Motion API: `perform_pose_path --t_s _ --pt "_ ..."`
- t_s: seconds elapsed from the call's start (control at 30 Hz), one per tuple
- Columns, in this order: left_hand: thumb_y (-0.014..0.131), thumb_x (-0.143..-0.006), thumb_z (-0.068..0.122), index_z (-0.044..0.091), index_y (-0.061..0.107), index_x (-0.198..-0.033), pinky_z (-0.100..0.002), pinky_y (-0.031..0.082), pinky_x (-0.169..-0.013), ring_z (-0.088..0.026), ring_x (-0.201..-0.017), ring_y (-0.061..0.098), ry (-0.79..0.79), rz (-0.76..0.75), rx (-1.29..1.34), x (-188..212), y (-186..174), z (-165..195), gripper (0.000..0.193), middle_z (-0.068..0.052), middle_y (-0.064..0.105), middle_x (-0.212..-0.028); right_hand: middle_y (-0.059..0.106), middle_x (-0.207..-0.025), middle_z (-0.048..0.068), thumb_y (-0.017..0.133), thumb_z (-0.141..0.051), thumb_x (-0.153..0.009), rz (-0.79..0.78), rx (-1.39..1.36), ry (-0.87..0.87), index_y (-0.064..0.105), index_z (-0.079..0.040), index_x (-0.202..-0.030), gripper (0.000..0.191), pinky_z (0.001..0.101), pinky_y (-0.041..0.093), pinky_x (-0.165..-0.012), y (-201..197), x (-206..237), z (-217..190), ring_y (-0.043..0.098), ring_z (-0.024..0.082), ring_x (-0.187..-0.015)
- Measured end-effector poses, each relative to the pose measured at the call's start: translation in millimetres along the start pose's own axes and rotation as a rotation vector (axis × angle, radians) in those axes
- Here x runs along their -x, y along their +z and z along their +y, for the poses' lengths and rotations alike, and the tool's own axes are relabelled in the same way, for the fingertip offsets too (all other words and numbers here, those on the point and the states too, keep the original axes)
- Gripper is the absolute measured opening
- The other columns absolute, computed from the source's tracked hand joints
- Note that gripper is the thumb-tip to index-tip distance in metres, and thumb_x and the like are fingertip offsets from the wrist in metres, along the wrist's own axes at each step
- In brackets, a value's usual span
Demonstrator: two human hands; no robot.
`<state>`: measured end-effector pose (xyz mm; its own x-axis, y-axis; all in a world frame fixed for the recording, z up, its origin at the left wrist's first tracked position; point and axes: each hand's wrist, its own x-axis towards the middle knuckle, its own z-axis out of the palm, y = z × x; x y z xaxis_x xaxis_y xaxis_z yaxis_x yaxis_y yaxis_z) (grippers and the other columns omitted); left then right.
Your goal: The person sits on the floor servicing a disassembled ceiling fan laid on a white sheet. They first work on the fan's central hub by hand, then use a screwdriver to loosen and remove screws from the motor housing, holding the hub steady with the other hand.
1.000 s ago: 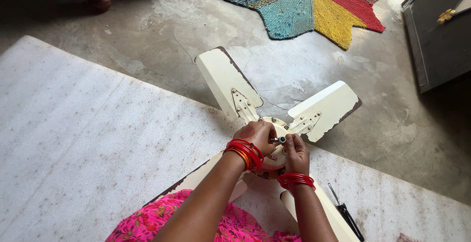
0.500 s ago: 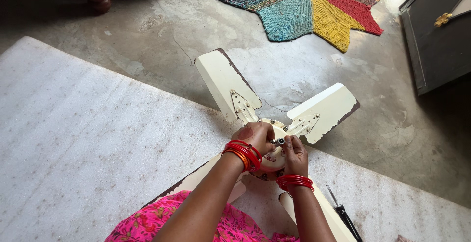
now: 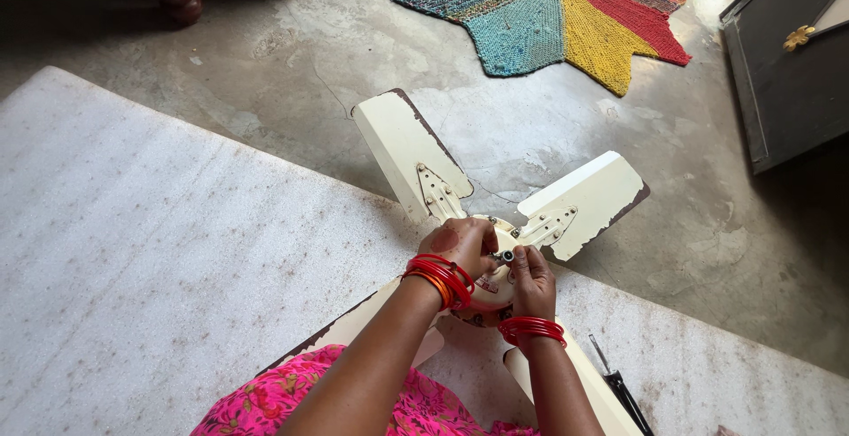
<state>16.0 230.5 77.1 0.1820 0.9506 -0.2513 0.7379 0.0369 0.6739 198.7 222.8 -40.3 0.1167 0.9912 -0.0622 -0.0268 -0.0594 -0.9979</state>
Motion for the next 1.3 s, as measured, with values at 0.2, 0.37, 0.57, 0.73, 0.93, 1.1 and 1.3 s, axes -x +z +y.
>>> perform_pose_path --t_s 0.2,0.37,0.57,0.73,0.93,1.1,1.3 --pt "0.066 -0.101 0.040 0.016 0.078 -0.107 -0.041 0.057 -0.091 -0.029 -0.101 0.074 -0.107 -0.042 -0.022 -3 0 3 0.028 -0.013 0.075 -0.104 0.054 -0.079 -0.005 0.059 -0.036 -0.106 -0.015 -0.004 -0.050 0.066 -0.007 -0.093 0.032 0.0220 0.040 -0.065 -1 -1 2 0.044 0.005 -0.073" --pt "0.079 -0.082 0.039 0.017 0.075 -0.104 -0.038 0.057 -0.090 -0.023 -0.099 0.074 -0.067 -0.039 0.024 -5 3 0 0.031 -0.006 0.076 -0.104 0.054 -0.079 -0.004 0.059 -0.037 -0.106 0.004 0.045 -0.018 0.066 -0.007 -0.093 0.033 0.0226 0.040 -0.066 0 1 0 0.044 0.006 -0.073" --pt "0.077 -0.087 0.037 0.021 0.079 -0.102 -0.038 0.059 -0.090 -0.023 -0.097 0.075 -0.052 -0.038 -0.036 -1 5 0 0.022 -0.005 0.078 -0.101 0.056 -0.080 -0.004 0.058 -0.036 -0.105 0.002 0.003 0.006 0.067 -0.008 -0.095 0.031 0.0230 0.042 -0.067 2 2 -4 0.046 0.006 -0.074" --pt "0.073 -0.095 0.047 0.021 0.081 -0.101 -0.041 0.058 -0.090 -0.025 -0.098 0.074 -0.080 -0.078 -0.060 -6 8 -4 0.028 -0.006 0.077 -0.101 0.060 -0.083 -0.004 0.057 -0.035 -0.105 -0.033 0.001 -0.046 0.068 -0.007 -0.096 0.032 0.0219 0.043 -0.069 0 0 0 0.048 0.005 -0.076" --pt "0.092 -0.064 0.035 0.017 0.075 -0.099 -0.037 0.059 -0.087 -0.021 -0.099 0.073 0.072 0.007 -0.042 -12 12 -15 0.042 -0.001 0.077 -0.100 0.058 -0.083 -0.004 0.058 -0.036 -0.106 -0.017 0.003 -0.034 0.067 -0.007 -0.097 0.032 0.0221 0.042 -0.069 -1 -1 4 0.047 0.006 -0.076" --pt "0.080 -0.083 0.044 0.020 0.078 -0.099 -0.038 0.058 -0.090 -0.022 -0.097 0.075 -0.051 -0.065 -0.024 -7 7 -6 0.029 -0.005 0.079 -0.100 0.055 -0.081 -0.004 0.058 -0.036 -0.107 -0.022 -0.011 -0.041 0.065 -0.007 -0.094 0.032 0.0225 0.041 -0.067 -1 -1 4 0.044 0.006 -0.075" --pt "0.072 -0.090 0.051 0.019 0.079 -0.097 -0.039 0.057 -0.090 -0.023 -0.097 0.076 -0.126 -0.124 0.017 -3 -2 -3 0.033 -0.006 0.078 -0.102 0.054 -0.078 -0.004 0.056 -0.035 -0.107 -0.018 0.002 -0.035 0.065 -0.008 -0.091 0.032 0.0222 0.040 -0.065 0 1 0 0.044 0.005 -0.073"
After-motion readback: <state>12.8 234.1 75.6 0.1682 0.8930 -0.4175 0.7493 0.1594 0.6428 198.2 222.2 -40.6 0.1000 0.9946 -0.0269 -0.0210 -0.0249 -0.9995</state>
